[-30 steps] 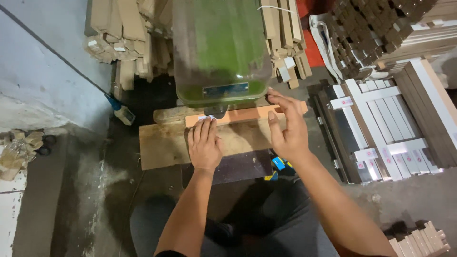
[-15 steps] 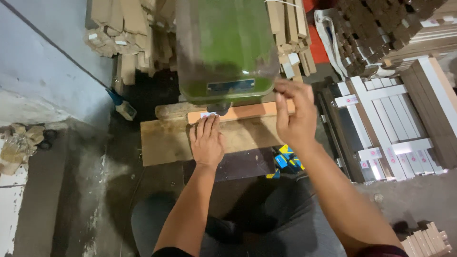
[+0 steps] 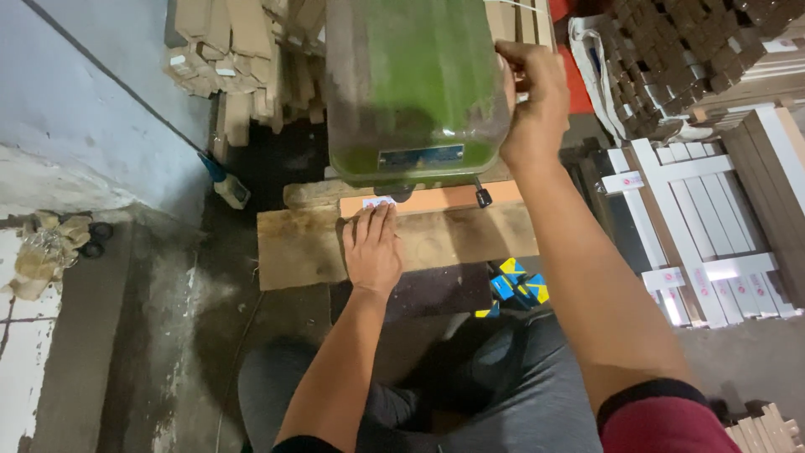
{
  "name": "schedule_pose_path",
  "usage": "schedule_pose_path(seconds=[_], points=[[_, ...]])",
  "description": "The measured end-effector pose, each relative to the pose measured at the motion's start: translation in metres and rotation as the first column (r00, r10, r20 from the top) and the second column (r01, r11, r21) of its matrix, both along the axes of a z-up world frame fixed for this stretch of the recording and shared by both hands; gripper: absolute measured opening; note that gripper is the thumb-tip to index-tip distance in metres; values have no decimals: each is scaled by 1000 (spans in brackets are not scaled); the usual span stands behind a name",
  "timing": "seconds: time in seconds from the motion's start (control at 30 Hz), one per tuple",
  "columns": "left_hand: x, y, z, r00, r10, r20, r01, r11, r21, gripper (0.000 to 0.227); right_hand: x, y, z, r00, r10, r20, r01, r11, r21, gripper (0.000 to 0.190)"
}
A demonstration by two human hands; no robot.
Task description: The person is picking up wooden slats, positioning them under a pneumatic fastening machine to process them, and then stacking the finished pieces.
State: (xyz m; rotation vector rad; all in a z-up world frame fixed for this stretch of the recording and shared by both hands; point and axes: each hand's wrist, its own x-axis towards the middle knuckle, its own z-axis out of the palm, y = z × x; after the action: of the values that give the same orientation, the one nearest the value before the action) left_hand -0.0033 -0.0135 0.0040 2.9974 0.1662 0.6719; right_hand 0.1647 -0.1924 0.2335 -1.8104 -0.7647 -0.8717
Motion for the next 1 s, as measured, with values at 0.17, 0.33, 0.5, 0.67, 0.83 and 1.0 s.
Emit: schedule_pose_path(seconds=[0.17,0.33,0.5,0.67,0.83,1.0], points=[[0,-2,6,996,-9,87,15,998,-61,53,38,-3,-44,484,62,-873,-153,988,-14,18],[1,-6,5,978,-7,207,27,995,-96,49,41,-73,-147,841,-97,-533,-300,735,-608,33],[-3,1,7,983,-29,179,63,980,-189,51,1,-114,-139,780,-64,-623,-324,810,-489,13],[-5,11,17,899,324,295,-201,903,-379,54,5,-196,-194,555,-468,-688,103,859,-502,45],[8,39,6,797,596,-100,-513,580,-633,29,-14,-153,-172,299,-180,-937,216,969,-117,53],[17,44,-8,796,565,-219,-552,528,-645,24,6,-170,-224,410,-138,-902,342,939,12,37]])
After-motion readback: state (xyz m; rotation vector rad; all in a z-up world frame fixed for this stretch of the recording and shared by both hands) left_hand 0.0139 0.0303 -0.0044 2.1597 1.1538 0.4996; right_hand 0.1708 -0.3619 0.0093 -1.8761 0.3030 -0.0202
